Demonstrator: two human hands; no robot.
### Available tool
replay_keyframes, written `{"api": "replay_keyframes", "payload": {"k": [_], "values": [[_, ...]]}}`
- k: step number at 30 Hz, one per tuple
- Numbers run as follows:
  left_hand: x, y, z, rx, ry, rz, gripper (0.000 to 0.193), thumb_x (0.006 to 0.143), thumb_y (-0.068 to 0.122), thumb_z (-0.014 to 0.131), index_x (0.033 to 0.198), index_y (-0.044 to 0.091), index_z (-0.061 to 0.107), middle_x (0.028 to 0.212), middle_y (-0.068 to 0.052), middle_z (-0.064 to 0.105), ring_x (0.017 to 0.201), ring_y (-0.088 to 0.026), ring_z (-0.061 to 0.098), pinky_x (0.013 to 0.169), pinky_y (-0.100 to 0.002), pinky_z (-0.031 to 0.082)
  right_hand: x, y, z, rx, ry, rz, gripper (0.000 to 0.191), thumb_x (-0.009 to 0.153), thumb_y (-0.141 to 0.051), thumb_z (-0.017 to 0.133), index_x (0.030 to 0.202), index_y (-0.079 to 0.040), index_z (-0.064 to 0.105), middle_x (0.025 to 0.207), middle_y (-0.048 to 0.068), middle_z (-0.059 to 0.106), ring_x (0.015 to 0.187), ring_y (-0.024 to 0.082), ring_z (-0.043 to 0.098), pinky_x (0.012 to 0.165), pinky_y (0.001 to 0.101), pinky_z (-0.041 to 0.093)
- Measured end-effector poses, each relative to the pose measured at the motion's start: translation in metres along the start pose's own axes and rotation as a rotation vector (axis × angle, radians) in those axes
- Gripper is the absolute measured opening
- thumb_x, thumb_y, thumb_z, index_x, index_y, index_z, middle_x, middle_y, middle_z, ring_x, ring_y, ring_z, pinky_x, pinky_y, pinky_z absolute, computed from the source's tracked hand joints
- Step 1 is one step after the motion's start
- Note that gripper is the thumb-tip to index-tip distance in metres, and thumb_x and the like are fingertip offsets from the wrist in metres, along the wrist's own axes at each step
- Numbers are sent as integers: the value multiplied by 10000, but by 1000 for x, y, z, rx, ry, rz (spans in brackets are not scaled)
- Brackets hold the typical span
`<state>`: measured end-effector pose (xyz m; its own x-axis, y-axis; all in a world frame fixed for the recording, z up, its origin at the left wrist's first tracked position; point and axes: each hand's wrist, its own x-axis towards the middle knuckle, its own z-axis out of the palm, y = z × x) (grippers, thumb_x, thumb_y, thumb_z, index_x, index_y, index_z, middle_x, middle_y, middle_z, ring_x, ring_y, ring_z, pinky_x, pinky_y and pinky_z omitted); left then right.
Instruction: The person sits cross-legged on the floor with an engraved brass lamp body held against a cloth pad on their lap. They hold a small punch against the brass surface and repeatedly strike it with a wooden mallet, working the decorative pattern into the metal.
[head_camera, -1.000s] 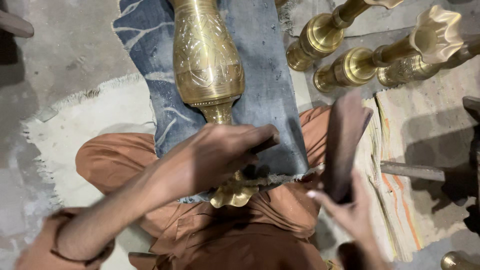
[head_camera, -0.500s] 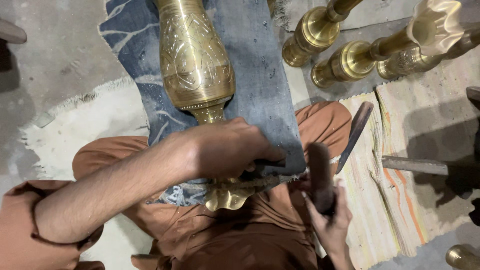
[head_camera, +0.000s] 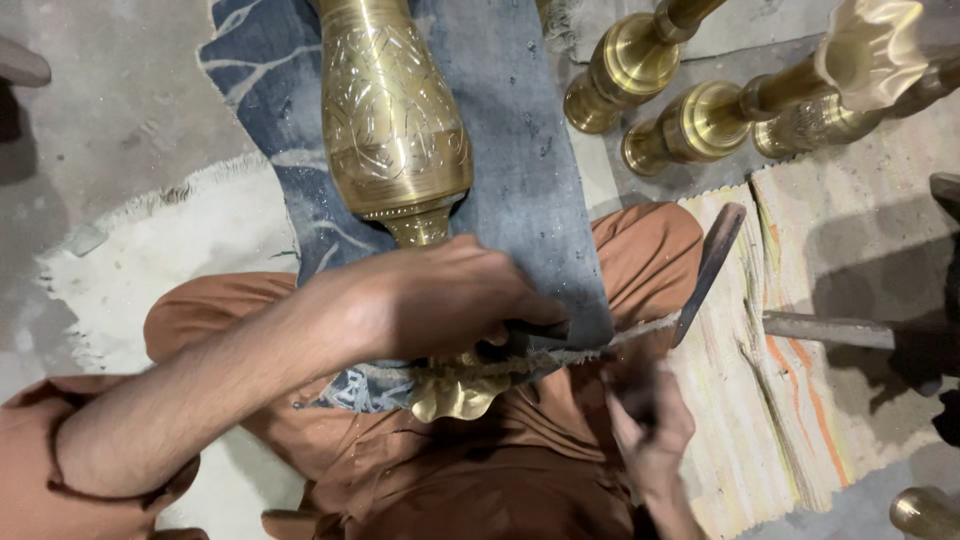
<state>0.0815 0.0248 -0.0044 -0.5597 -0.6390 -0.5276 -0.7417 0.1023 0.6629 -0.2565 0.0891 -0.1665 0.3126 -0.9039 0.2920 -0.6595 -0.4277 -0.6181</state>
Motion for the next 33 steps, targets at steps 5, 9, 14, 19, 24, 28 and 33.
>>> {"api": "replay_keyframes", "payload": {"k": [5, 9, 14, 19, 24, 28, 33], "values": [[-10, 0, 4, -163, 224, 130, 428, 1006, 109, 513, 1411, 204, 615, 980, -45, 694, 687, -97, 651, 561, -259, 616, 25, 7, -10, 135, 67, -4, 604, 853, -46, 867, 1333, 13, 505, 1032, 116, 701, 859, 195, 697, 823, 321, 566], [-21, -7, 13, -106, 243, -13, 526, 1012, -12, 450, 1470, 223, 558, 873, -47, 678, 537, -143, 616, 478, -264, 549, 55, 17, -32, -29, -137, -121, 696, 741, -8, 837, 1361, 33, 524, 992, 176, 695, 866, 238, 700, 758, 340, 564], [-30, -19, 33, -194, 660, 265, 371, 943, 51, 688, 1309, 103, 657, 924, -48, 761, 612, -101, 686, 490, -235, 545, 96, 12, -48, 147, -51, -79, 756, 868, -42, 870, 1464, 62, 417, 998, 114, 699, 866, 188, 693, 793, 316, 571], [-32, -26, 40, -159, 764, 317, 541, 830, -21, 712, 1361, 30, 620, 983, -78, 758, 723, -170, 733, 551, -275, 620, 127, 2, -79, 43, -60, -250, 704, 866, -9, 873, 1445, 30, 473, 1068, 156, 702, 899, 236, 718, 779, 343, 593], [-34, -23, 38, -175, 780, 306, 484, 865, 17, 746, 1337, 67, 648, 1026, -57, 770, 772, -168, 754, 602, -283, 634, 155, -9, -78, 138, -136, -532, 629, 945, -1, 830, 1453, -54, 464, 998, 39, 691, 877, 182, 718, 757, 310, 617], [-45, -19, 41, -196, 860, 313, 567, 796, -32, 741, 1348, 29, 632, 1072, -90, 759, 841, -192, 769, 689, -313, 643, 169, -26, -77, -115, -260, -470, 719, 813, -30, 854, 1434, -42, 492, 959, 145, 695, 784, 248, 689, 665, 363, 569], [-45, -12, 48, -289, 859, 157, 427, 870, -32, 742, 1278, 70, 667, 1024, -87, 770, 799, -184, 790, 672, -304, 606, 181, -44, -83, -426, -371, -626, 803, 688, -39, 886, 1413, -139, 554, 860, 150, 683, 728, 321, 683, 635, 425, 566]]}}
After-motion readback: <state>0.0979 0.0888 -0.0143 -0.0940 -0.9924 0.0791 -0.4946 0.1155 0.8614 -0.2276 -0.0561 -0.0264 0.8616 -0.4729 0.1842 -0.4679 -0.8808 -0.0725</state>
